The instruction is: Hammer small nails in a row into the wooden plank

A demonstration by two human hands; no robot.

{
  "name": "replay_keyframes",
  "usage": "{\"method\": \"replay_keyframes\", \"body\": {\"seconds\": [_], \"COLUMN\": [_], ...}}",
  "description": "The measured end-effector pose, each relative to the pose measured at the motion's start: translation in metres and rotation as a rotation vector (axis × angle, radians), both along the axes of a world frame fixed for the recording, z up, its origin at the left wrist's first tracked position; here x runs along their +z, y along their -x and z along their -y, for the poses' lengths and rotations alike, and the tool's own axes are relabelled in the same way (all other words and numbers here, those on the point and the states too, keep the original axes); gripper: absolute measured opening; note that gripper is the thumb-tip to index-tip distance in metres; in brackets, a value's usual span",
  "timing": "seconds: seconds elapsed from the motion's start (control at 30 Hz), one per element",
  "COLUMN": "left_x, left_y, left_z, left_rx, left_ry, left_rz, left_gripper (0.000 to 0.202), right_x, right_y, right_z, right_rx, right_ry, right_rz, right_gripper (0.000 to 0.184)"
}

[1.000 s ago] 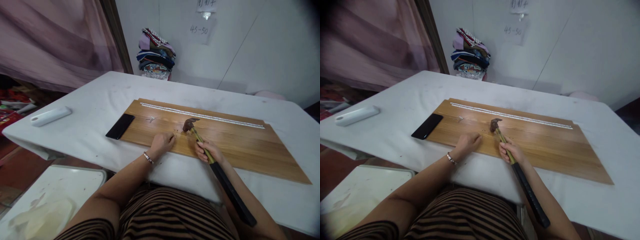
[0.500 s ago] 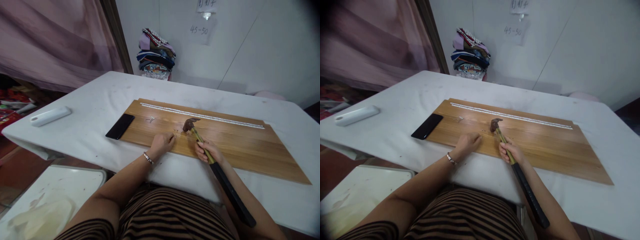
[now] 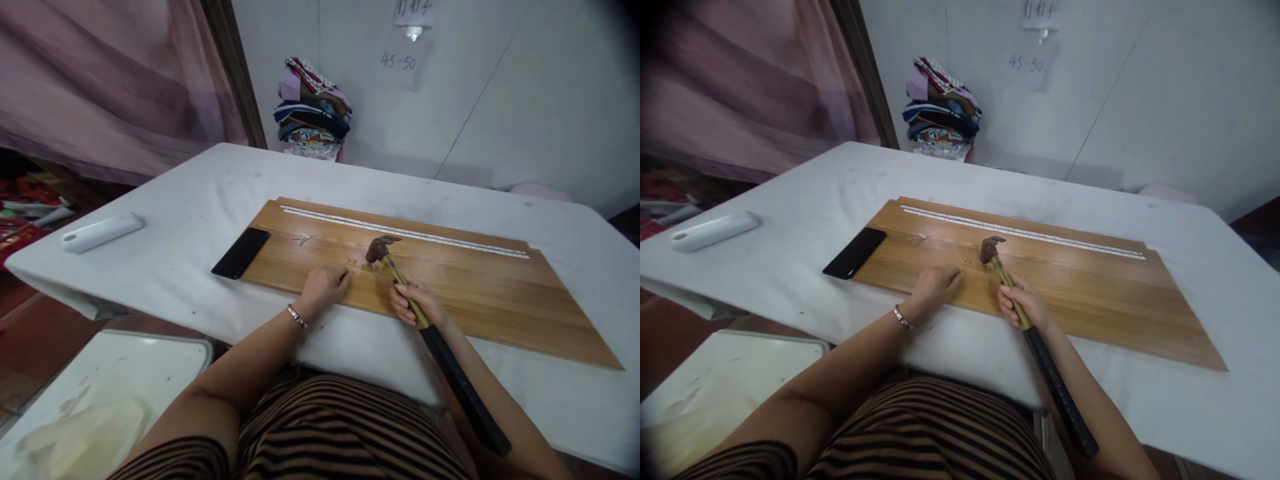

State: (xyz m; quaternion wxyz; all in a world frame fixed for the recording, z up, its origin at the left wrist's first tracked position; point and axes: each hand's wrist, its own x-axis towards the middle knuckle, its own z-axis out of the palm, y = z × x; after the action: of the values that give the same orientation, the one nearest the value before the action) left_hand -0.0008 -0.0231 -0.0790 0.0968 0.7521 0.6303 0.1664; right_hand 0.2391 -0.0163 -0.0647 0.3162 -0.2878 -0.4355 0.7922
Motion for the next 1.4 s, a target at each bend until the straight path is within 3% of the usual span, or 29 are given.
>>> {"method": "replay_keyframes", "body": {"seconds": [1.4], "left_x": [0.0006], "left_y": [0.0009], "left_z": [0.0005], "left_rx": [-0.004], "left_ry": [0.02], "left_rz": [0.004], "left_gripper": [0.031], "right_x": [-0.0003], "right_y": [0.001], "right_z": [0.0006], "right_rx": [0.0], "right_ry": [0.015], "right_rz": [-0.008], "right_gripper": [0.041]}}
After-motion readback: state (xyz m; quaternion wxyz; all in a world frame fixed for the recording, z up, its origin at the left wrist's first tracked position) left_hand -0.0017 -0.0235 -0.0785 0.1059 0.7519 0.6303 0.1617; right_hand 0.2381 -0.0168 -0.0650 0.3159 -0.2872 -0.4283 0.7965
